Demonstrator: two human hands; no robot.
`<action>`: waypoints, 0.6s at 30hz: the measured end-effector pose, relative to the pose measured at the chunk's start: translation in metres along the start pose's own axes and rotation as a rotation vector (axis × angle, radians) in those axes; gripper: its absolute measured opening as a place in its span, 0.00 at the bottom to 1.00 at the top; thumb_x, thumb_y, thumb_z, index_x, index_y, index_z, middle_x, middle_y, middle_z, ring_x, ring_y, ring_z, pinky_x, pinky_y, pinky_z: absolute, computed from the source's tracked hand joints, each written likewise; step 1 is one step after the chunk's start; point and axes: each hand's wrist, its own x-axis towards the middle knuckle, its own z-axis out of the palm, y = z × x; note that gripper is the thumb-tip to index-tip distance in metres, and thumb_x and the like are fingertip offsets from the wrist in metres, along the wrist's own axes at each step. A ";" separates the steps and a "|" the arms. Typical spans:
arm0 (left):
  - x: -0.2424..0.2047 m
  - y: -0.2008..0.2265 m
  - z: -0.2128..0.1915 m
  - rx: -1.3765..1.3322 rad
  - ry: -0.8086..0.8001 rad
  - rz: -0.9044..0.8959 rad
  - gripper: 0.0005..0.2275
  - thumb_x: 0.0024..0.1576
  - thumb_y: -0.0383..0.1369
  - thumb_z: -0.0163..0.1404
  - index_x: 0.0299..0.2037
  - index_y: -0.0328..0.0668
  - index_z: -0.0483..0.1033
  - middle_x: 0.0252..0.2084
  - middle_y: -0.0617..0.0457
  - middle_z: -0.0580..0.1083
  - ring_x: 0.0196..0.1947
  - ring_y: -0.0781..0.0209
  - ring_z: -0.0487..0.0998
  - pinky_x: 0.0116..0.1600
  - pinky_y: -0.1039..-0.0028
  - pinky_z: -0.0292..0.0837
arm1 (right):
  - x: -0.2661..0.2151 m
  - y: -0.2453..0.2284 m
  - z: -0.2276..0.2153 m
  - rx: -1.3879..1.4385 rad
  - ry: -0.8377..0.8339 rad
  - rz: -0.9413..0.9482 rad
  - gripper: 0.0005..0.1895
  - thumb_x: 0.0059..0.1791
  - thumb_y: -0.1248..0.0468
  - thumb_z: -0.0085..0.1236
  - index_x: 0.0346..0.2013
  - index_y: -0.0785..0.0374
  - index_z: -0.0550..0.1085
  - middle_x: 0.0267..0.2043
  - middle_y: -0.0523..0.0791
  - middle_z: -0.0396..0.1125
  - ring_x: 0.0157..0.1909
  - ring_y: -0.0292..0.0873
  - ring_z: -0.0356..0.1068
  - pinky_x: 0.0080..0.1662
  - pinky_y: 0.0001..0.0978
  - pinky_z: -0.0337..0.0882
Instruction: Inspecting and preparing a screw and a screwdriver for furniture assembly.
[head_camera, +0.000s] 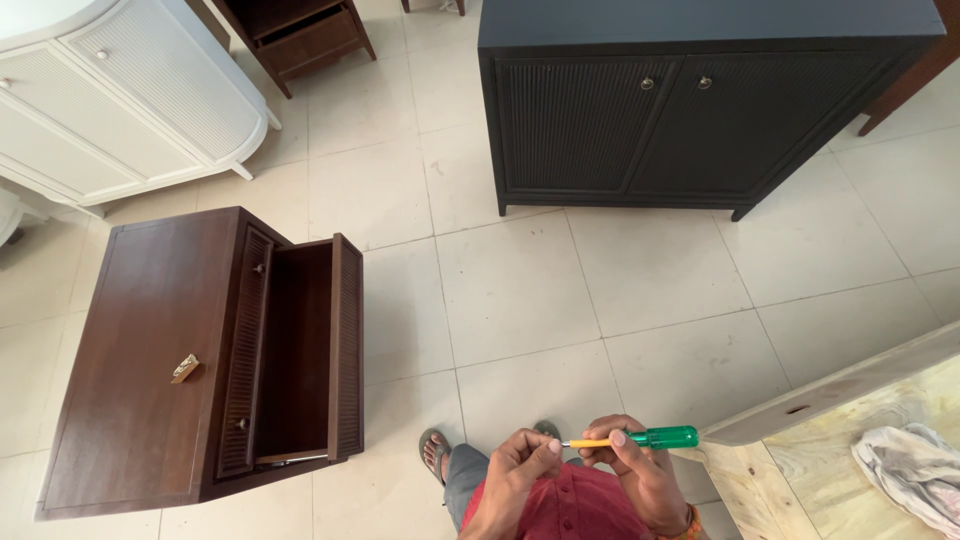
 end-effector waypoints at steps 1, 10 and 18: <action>0.000 0.000 0.000 0.000 0.002 0.001 0.11 0.58 0.34 0.57 0.39 0.29 0.76 0.29 0.51 0.75 0.31 0.65 0.75 0.43 0.74 0.73 | 0.000 -0.001 0.001 0.000 -0.002 0.001 0.17 0.55 0.59 0.47 0.43 0.74 0.73 0.45 0.55 0.69 0.44 0.48 0.73 0.46 0.43 0.75; -0.002 0.005 0.003 0.013 0.021 -0.015 0.12 0.58 0.34 0.58 0.38 0.29 0.75 0.29 0.50 0.75 0.31 0.65 0.75 0.43 0.74 0.74 | 0.000 -0.002 0.001 -0.010 0.023 0.000 0.18 0.55 0.59 0.48 0.42 0.74 0.73 0.44 0.54 0.70 0.43 0.48 0.73 0.46 0.44 0.76; 0.002 0.001 0.003 0.048 0.029 0.006 0.12 0.56 0.34 0.59 0.37 0.29 0.76 0.26 0.51 0.75 0.29 0.66 0.74 0.39 0.76 0.71 | 0.000 -0.002 0.000 -0.006 0.072 -0.003 0.22 0.55 0.53 0.47 0.39 0.74 0.75 0.41 0.54 0.71 0.40 0.48 0.74 0.43 0.43 0.75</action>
